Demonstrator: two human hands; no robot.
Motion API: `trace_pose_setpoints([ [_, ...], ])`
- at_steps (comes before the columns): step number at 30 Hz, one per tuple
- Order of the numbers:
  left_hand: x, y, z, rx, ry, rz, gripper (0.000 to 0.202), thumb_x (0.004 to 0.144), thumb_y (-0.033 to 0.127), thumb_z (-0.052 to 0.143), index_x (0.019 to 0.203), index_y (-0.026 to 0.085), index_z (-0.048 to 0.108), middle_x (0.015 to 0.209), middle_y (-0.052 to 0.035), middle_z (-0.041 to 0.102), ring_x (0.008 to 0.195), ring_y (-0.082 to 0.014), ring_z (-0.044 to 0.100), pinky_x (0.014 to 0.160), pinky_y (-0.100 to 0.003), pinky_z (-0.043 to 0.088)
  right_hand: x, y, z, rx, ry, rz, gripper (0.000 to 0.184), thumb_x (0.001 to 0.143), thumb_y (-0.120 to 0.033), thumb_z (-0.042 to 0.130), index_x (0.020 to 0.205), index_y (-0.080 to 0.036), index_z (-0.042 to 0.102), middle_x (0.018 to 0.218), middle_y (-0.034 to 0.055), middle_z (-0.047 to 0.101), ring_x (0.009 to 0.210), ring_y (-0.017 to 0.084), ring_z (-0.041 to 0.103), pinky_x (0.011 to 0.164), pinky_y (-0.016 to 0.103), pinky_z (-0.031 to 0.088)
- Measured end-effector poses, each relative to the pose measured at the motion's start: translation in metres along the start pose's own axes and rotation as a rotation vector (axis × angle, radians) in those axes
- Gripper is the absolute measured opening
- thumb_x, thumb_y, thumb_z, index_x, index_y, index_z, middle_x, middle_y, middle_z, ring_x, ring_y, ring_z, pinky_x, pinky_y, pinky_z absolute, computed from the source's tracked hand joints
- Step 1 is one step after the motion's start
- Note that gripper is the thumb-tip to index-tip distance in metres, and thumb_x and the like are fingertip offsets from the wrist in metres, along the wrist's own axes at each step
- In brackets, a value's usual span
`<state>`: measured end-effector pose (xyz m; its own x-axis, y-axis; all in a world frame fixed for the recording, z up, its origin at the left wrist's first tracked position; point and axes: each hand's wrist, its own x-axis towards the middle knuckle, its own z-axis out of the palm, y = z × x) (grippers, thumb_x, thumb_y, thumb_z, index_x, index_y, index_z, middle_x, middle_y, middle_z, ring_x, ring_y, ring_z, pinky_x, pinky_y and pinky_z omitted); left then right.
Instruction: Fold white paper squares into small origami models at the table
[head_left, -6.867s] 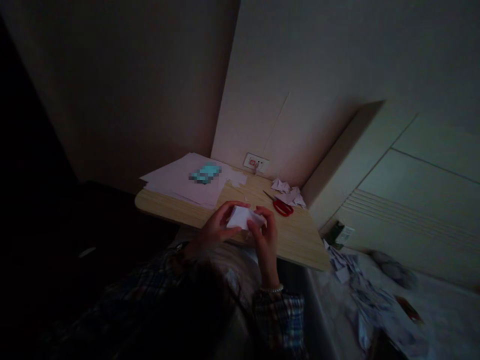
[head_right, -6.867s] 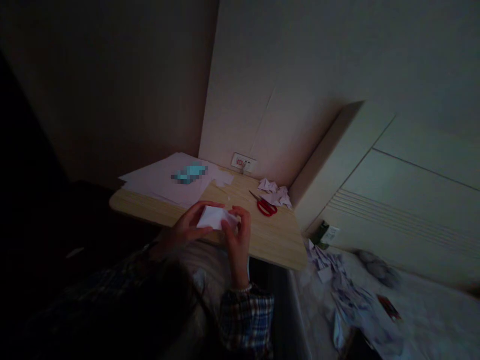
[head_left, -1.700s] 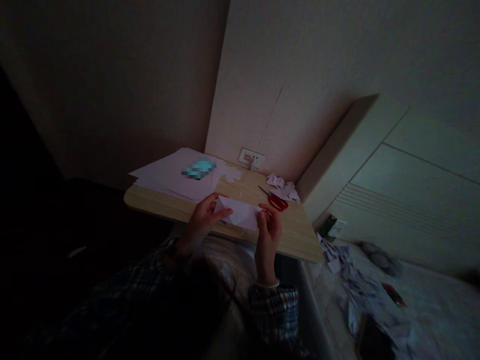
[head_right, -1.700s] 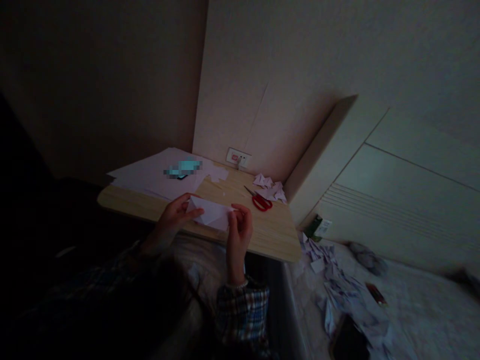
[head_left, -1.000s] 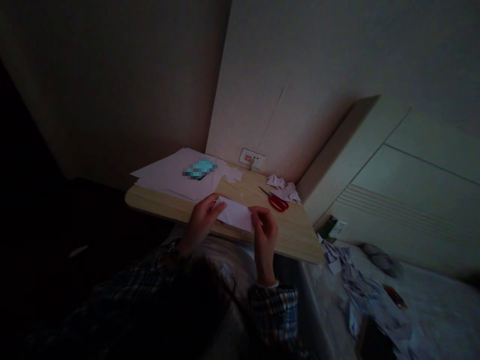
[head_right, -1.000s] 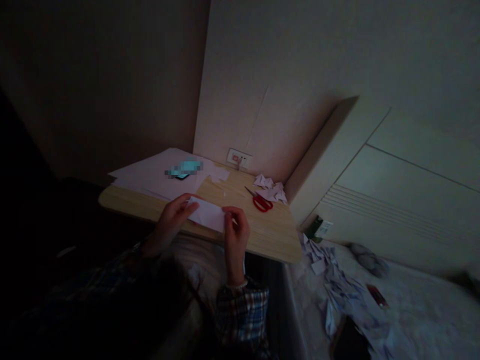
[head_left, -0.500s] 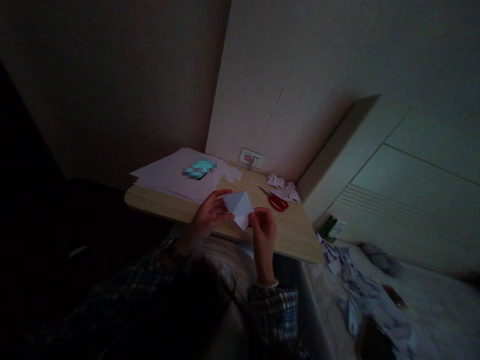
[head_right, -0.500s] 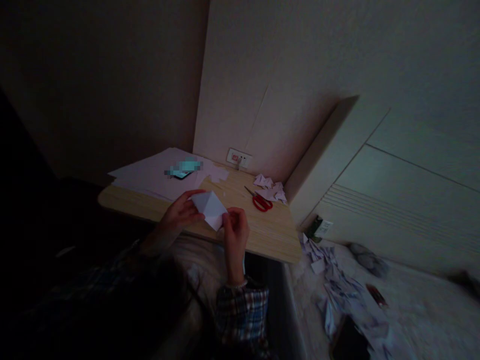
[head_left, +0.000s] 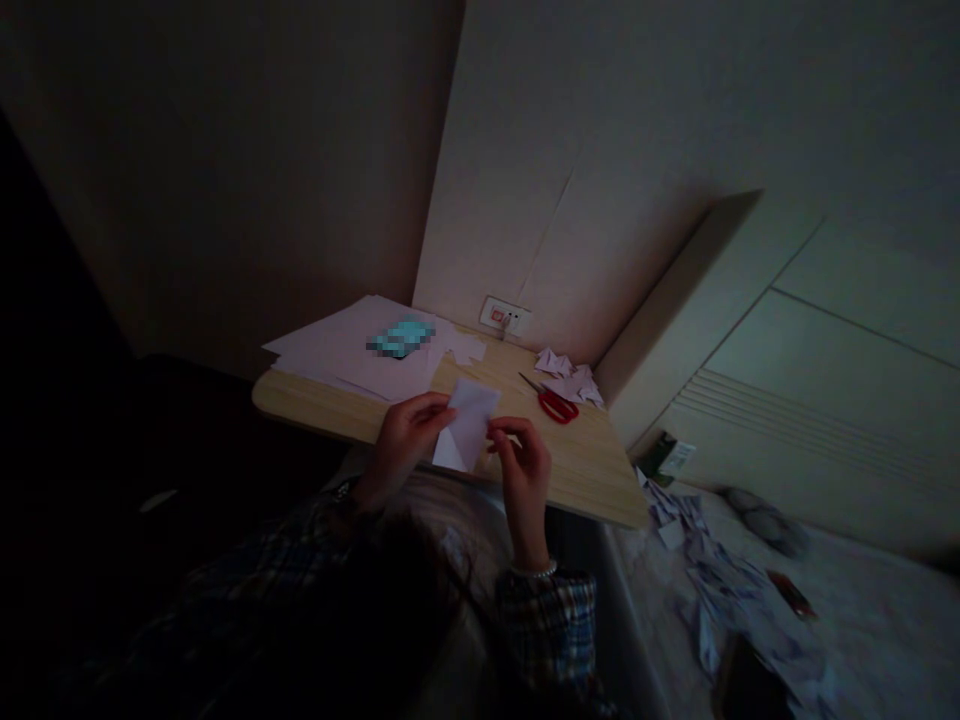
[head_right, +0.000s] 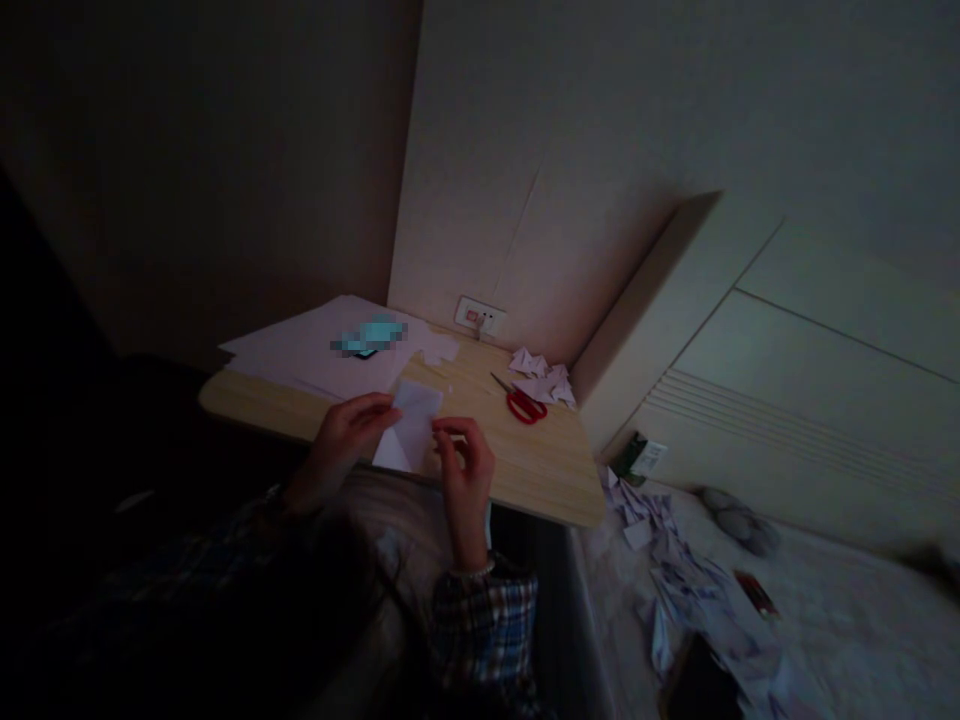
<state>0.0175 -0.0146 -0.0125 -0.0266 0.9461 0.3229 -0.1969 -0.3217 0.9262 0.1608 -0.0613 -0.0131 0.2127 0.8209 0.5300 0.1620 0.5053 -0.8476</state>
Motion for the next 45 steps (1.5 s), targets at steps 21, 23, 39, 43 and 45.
trace_pose_setpoints([
  [21,-0.006,0.008,0.002,-0.005,-0.261,0.077,0.032,0.07,0.027,0.066,0.1,0.016,0.062,0.108,-0.0084,0.067,0.104,-0.0217,0.062,0.091,-0.03,0.048,0.002,0.0,0.003,0.245,0.12,0.094,0.037,0.077,-0.023,0.062,0.108,-0.025,0.042,0.065,-0.0083,0.057,0.055,0.011,0.061,0.047,0.021,0.045],
  [23,-0.007,0.01,0.002,-0.005,-0.244,0.077,0.033,0.07,0.031,0.067,0.099,0.016,0.062,0.105,-0.0084,0.067,0.102,-0.0225,0.062,0.089,-0.031,0.049,0.003,0.002,0.002,0.26,0.144,0.095,0.032,0.077,-0.023,0.062,0.104,-0.024,0.044,0.066,-0.0078,0.059,0.056,0.011,0.062,0.049,0.021,0.046],
  [39,-0.006,0.003,0.002,-0.132,-0.204,-0.003,0.036,0.079,0.046,0.058,0.094,0.014,0.063,0.099,-0.0078,0.068,0.078,-0.019,0.065,0.064,-0.027,0.055,0.005,0.009,0.001,0.339,0.126,0.168,0.018,0.077,-0.026,0.063,0.093,-0.021,0.055,0.077,-0.0023,0.068,0.067,0.012,0.065,0.053,0.021,0.047],
  [43,-0.003,0.002,0.0,-0.089,-0.162,0.011,0.034,0.072,0.04,0.065,0.095,0.016,0.062,0.089,-0.0058,0.069,0.079,-0.0201,0.066,0.067,-0.028,0.055,0.004,0.009,0.002,0.332,0.078,0.171,0.017,0.077,-0.026,0.064,0.091,-0.022,0.055,0.08,-0.0012,0.068,0.07,0.013,0.065,0.054,0.022,0.049],
  [45,-0.002,0.002,-0.001,-0.057,-0.165,-0.01,0.032,0.069,0.037,0.068,0.092,0.016,0.062,0.083,-0.0049,0.07,0.079,-0.0205,0.067,0.072,-0.03,0.054,0.004,0.01,0.002,0.324,0.07,0.183,0.019,0.076,-0.028,0.064,0.092,-0.022,0.056,0.083,0.0,0.068,0.073,0.014,0.066,0.055,0.023,0.049],
])
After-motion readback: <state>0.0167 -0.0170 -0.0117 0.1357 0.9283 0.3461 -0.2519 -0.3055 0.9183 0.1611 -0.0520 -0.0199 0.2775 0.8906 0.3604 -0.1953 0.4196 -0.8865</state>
